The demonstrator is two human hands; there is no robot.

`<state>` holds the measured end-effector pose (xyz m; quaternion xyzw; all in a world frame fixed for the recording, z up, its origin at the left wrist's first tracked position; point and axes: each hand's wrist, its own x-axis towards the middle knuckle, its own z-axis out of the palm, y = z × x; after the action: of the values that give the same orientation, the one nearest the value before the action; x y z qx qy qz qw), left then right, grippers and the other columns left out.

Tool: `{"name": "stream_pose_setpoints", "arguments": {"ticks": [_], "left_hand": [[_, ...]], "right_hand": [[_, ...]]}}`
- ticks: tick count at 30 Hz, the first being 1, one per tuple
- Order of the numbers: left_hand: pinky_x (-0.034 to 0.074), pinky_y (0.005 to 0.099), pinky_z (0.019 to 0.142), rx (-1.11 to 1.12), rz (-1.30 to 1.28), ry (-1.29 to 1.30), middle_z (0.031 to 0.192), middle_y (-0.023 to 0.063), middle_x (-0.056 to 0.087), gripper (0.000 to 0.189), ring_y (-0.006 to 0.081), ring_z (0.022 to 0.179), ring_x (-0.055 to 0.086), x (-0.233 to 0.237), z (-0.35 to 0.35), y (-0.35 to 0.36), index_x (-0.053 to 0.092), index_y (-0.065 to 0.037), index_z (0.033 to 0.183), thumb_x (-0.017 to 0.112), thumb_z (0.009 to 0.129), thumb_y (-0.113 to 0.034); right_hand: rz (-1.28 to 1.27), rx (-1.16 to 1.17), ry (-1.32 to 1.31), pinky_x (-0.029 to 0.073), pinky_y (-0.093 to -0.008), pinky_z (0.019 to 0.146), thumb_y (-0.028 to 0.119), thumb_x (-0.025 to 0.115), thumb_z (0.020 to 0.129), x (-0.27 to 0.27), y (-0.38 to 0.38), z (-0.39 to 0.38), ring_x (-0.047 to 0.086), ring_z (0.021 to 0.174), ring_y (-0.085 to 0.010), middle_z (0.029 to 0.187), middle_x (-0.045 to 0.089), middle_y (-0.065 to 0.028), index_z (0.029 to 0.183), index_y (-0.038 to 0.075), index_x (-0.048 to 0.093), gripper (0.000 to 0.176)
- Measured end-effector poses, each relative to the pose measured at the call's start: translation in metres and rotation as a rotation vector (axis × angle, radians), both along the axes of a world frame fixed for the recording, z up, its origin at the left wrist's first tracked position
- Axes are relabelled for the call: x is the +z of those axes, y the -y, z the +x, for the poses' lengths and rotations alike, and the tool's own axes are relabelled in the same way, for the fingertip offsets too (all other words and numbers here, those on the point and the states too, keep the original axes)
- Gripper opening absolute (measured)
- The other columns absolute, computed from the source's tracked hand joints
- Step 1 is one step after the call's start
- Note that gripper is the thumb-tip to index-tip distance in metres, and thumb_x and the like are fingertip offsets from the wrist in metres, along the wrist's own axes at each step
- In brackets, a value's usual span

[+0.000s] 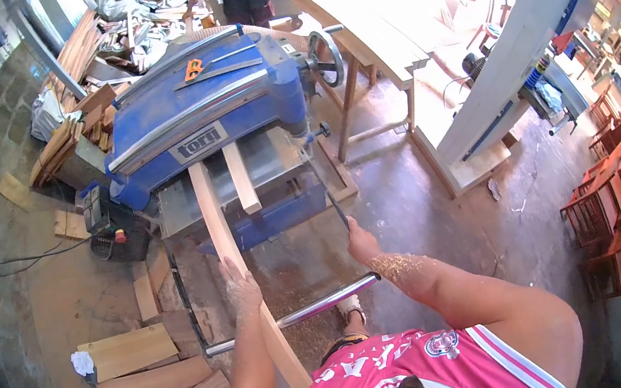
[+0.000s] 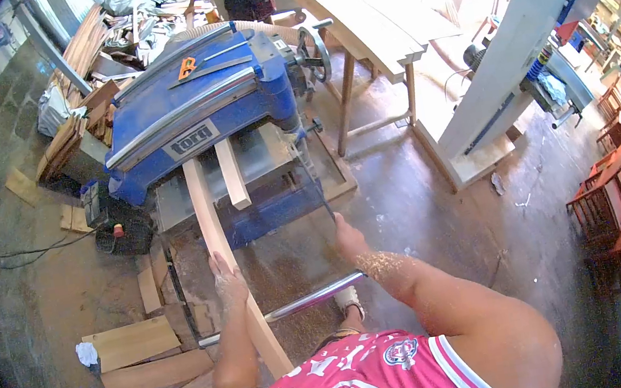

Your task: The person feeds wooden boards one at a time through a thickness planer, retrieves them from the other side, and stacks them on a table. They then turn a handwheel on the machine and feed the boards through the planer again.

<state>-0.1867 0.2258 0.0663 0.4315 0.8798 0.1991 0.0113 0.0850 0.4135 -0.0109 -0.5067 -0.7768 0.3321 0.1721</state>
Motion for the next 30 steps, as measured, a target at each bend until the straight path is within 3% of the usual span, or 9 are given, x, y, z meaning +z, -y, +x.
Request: {"name": "stream_pose_setpoints", "arguments": {"ticks": [3,10,13,19,24,27,29,30], "left_hand": [[0.044,0.0474,0.100,0.097,-0.163,0.124,0.151,0.0236,0.022,0.070,0.0452,0.123,0.046,0.008,-0.004,-0.011,0.015,-0.006,0.150,0.051,0.092,-0.020],[0.044,0.0470,0.100,0.044,-0.053,0.002,0.152,0.0233,0.019,0.070,0.0445,0.124,0.045,-0.023,-0.026,-0.020,0.014,-0.006,0.150,0.052,0.093,-0.020],[0.043,0.0469,0.101,0.097,-0.162,0.132,0.153,0.0233,0.019,0.070,0.0441,0.125,0.045,0.011,-0.020,-0.032,0.015,-0.006,0.150,0.052,0.093,-0.019],[0.042,0.0466,0.102,0.068,-0.095,0.053,0.153,0.0230,0.019,0.068,0.0432,0.127,0.044,-0.014,-0.039,-0.043,0.015,-0.006,0.150,0.050,0.094,-0.022],[0.040,0.0456,0.105,0.076,-0.151,0.078,0.153,0.0239,0.019,0.069,0.0428,0.130,0.040,-0.006,-0.046,-0.051,0.015,-0.005,0.150,0.050,0.093,-0.021],[0.037,0.0453,0.108,0.067,-0.091,0.123,0.153,0.0251,0.018,0.069,0.0415,0.134,0.036,-0.016,-0.056,-0.058,0.015,-0.005,0.150,0.050,0.093,-0.021],[0.029,0.0434,0.113,-0.029,-0.039,-0.019,0.153,0.0254,0.019,0.068,0.0383,0.138,0.029,-0.042,-0.070,-0.056,0.019,-0.001,0.149,0.052,0.092,-0.020],[0.020,0.0432,0.116,0.015,-0.025,0.020,0.153,0.0246,0.019,0.068,0.0366,0.142,0.021,-0.039,-0.070,-0.061,0.022,0.002,0.147,0.054,0.090,-0.018]], "right_hand": [[0.001,-0.006,0.067,0.046,-0.0580,0.074,0.009,0.045,0.089,0.011,0.004,0.000,0.061,0.086,-0.0477,0.096,0.063,-0.0276,0.135,0.010,0.033,0.047],[0.005,0.021,0.049,0.046,-0.0581,0.070,0.010,0.045,0.090,0.007,-0.002,-0.002,0.061,0.081,-0.0484,0.093,0.063,-0.0281,0.135,0.009,0.033,0.047],[0.035,0.020,0.044,0.046,-0.0582,0.069,0.010,0.045,0.090,0.010,0.002,-0.001,0.061,0.080,-0.0480,0.092,0.064,-0.0271,0.135,0.009,0.034,0.046],[0.066,0.023,-0.014,0.047,-0.0570,0.068,0.010,0.045,0.090,0.029,0.007,-0.002,0.061,0.079,-0.0476,0.091,0.064,-0.0255,0.134,0.010,0.035,0.045],[-0.056,-0.012,0.069,0.046,-0.0567,0.071,0.010,0.046,0.089,0.030,0.004,-0.005,0.060,0.082,-0.0479,0.091,0.063,-0.0257,0.133,0.016,0.035,0.045],[-0.060,0.019,0.006,0.046,-0.0561,0.072,0.016,0.043,0.093,0.006,-0.001,0.000,0.060,0.084,-0.0479,0.091,0.063,-0.0262,0.135,0.016,0.035,0.043],[-0.104,-0.021,0.057,0.047,-0.0552,0.073,0.019,0.040,0.095,-0.012,-0.004,0.000,0.060,0.085,-0.0475,0.093,0.063,-0.0261,0.136,0.015,0.035,0.041],[-0.173,-0.053,0.103,0.047,-0.0544,0.075,0.023,0.037,0.097,-0.018,-0.002,-0.001,0.060,0.086,-0.0472,0.094,0.063,-0.0260,0.137,0.015,0.036,0.041]]}}
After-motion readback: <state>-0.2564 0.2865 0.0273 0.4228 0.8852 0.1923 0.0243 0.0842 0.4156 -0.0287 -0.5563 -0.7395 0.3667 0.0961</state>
